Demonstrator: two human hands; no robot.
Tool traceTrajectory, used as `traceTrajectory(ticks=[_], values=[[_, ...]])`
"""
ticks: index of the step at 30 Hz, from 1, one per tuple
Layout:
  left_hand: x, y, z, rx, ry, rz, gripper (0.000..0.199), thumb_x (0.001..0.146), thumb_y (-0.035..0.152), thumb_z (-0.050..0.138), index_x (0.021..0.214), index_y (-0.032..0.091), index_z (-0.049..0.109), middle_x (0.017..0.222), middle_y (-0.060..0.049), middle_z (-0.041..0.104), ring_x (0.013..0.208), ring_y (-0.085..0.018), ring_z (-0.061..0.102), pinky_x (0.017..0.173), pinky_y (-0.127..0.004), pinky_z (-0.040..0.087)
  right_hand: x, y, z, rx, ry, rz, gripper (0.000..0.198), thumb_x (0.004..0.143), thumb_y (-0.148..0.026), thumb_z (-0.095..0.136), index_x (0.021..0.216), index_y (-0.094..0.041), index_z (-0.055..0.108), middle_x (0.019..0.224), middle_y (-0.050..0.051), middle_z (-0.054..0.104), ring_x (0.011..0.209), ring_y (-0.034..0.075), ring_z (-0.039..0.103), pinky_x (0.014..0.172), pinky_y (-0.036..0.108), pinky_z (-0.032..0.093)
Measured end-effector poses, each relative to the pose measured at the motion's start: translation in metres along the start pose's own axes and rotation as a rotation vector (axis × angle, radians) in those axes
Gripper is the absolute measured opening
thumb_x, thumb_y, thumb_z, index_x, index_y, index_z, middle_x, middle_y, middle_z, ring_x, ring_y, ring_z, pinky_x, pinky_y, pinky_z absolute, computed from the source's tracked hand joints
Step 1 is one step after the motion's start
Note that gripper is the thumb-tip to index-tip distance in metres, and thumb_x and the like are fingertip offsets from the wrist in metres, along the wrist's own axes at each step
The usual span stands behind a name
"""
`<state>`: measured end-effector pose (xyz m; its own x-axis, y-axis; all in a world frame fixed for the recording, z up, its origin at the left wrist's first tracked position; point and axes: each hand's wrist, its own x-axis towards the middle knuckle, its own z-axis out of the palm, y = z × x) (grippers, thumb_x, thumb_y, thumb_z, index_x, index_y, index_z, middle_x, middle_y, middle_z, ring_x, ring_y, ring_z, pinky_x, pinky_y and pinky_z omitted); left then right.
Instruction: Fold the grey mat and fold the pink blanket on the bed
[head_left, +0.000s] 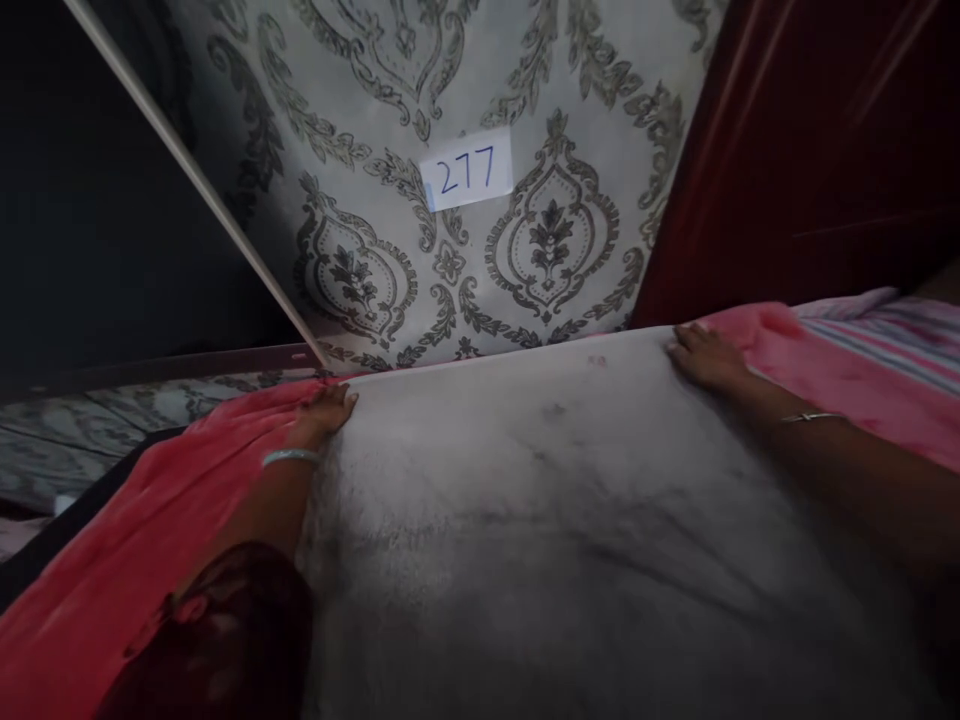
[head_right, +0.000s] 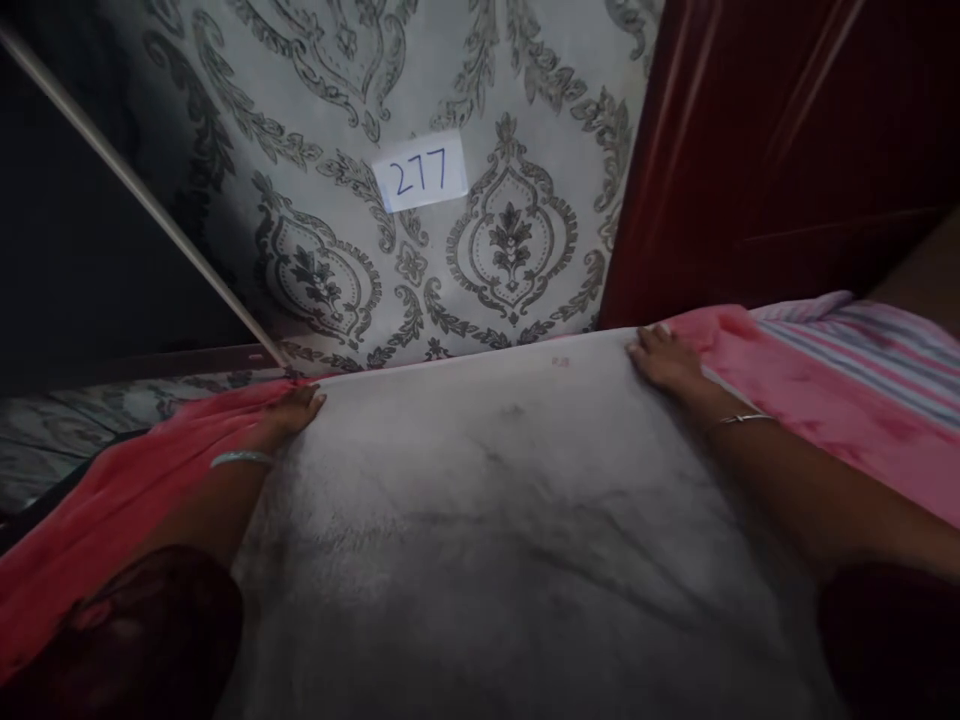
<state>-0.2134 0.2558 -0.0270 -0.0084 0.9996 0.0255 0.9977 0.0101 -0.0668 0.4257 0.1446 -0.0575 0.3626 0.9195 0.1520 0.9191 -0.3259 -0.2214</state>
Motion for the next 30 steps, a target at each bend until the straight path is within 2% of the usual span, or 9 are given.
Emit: traceTrajectory(ticks=[2, 4, 8, 11, 12, 16, 20, 26, 30], values=[[-0.012, 0.015, -0.011, -0.005, -0.063, -0.039, 0.072, 0.099, 0.054, 0.024, 0.156, 0.012, 0.040, 0.160, -0.022, 0.039, 0.149, -0.043, 0.034, 0.113, -0.071, 0.031, -0.026, -0.006, -0.008, 0.010, -0.019, -0.030, 0.070, 0.101, -0.049, 0.021, 0.155, -0.008, 0.040, 0.162, 0.024, 0.030, 0.145, 0.043, 0.033, 0.109, 0.061, 0.034], [-0.036, 0.037, -0.017, -0.015, -0.027, 0.029, 0.073, 0.100, 0.055, 0.024, 0.158, 0.013, 0.036, 0.162, -0.022, 0.036, 0.150, -0.043, 0.032, 0.114, -0.069, 0.030, -0.062, -0.019, -0.015, 0.018, -0.032, -0.126, 0.069, 0.102, -0.051, 0.022, 0.157, -0.014, 0.038, 0.164, 0.021, 0.027, 0.149, 0.041, 0.028, 0.112, 0.063, 0.031], [-0.123, 0.090, -0.010, -0.029, 0.009, 0.436, 0.063, 0.102, 0.048, 0.032, 0.159, 0.019, 0.037, 0.165, -0.016, 0.034, 0.154, -0.033, 0.027, 0.120, -0.056, 0.030, -0.156, -0.068, -0.013, 0.013, -0.068, -0.427, 0.062, 0.102, -0.052, 0.028, 0.158, -0.025, 0.039, 0.166, 0.013, 0.028, 0.150, 0.037, 0.028, 0.115, 0.063, 0.030], [-0.202, 0.119, 0.008, -0.048, 0.017, 0.806, 0.065, 0.100, 0.055, 0.040, 0.160, 0.030, 0.034, 0.168, -0.009, 0.028, 0.155, -0.031, 0.024, 0.122, -0.057, 0.026, -0.222, -0.109, -0.001, 0.019, -0.132, -0.650, 0.061, 0.103, -0.054, 0.033, 0.158, -0.030, 0.039, 0.166, 0.011, 0.028, 0.151, 0.033, 0.028, 0.118, 0.058, 0.029], [-0.224, 0.125, 0.014, -0.054, 0.038, 0.867, 0.066, 0.100, 0.056, 0.041, 0.160, 0.031, 0.032, 0.169, -0.008, 0.025, 0.155, -0.031, 0.023, 0.122, -0.058, 0.025, -0.237, -0.119, 0.002, 0.022, -0.146, -0.698, 0.061, 0.103, -0.055, 0.034, 0.158, -0.031, 0.039, 0.166, 0.010, 0.028, 0.152, 0.032, 0.026, 0.119, 0.058, 0.027], [-0.269, 0.132, 0.022, -0.049, 0.118, 0.756, 0.061, 0.103, 0.049, 0.037, 0.160, 0.028, 0.033, 0.168, -0.009, 0.027, 0.155, -0.033, 0.023, 0.122, -0.061, 0.023, -0.254, -0.123, 0.006, -0.004, -0.124, -0.677, 0.062, 0.103, -0.056, 0.034, 0.159, -0.031, 0.036, 0.166, 0.006, 0.029, 0.153, 0.029, 0.023, 0.121, 0.056, 0.024], [-0.268, 0.105, 0.012, 0.000, 0.108, 0.557, 0.061, 0.101, 0.046, 0.039, 0.158, 0.024, 0.040, 0.166, -0.010, 0.033, 0.154, -0.034, 0.026, 0.121, -0.062, 0.024, -0.234, -0.061, -0.011, -0.096, -0.078, -0.353, 0.059, 0.104, -0.050, 0.030, 0.157, -0.028, 0.041, 0.165, 0.007, 0.031, 0.151, 0.031, 0.029, 0.120, 0.057, 0.026], [-0.288, -0.010, 0.006, -0.077, 0.194, 0.121, 0.056, 0.098, 0.047, 0.039, 0.150, 0.029, 0.050, 0.157, -0.009, 0.049, 0.146, -0.037, 0.039, 0.112, -0.062, 0.036, -0.252, 0.075, -0.040, -0.126, -0.069, 0.159, 0.063, 0.102, -0.048, 0.029, 0.158, -0.022, 0.039, 0.165, 0.014, 0.027, 0.149, 0.038, 0.032, 0.110, 0.065, 0.034], [-0.324, -0.068, 0.002, -0.081, 0.199, -0.007, 0.055, 0.097, 0.047, 0.040, 0.146, 0.025, 0.053, 0.149, -0.011, 0.057, 0.140, -0.036, 0.046, 0.108, -0.056, 0.041, -0.284, 0.130, -0.042, -0.096, -0.009, 0.137, 0.071, 0.103, -0.051, 0.021, 0.150, -0.007, 0.051, 0.155, 0.026, 0.042, 0.139, 0.039, 0.045, 0.099, 0.057, 0.041]])
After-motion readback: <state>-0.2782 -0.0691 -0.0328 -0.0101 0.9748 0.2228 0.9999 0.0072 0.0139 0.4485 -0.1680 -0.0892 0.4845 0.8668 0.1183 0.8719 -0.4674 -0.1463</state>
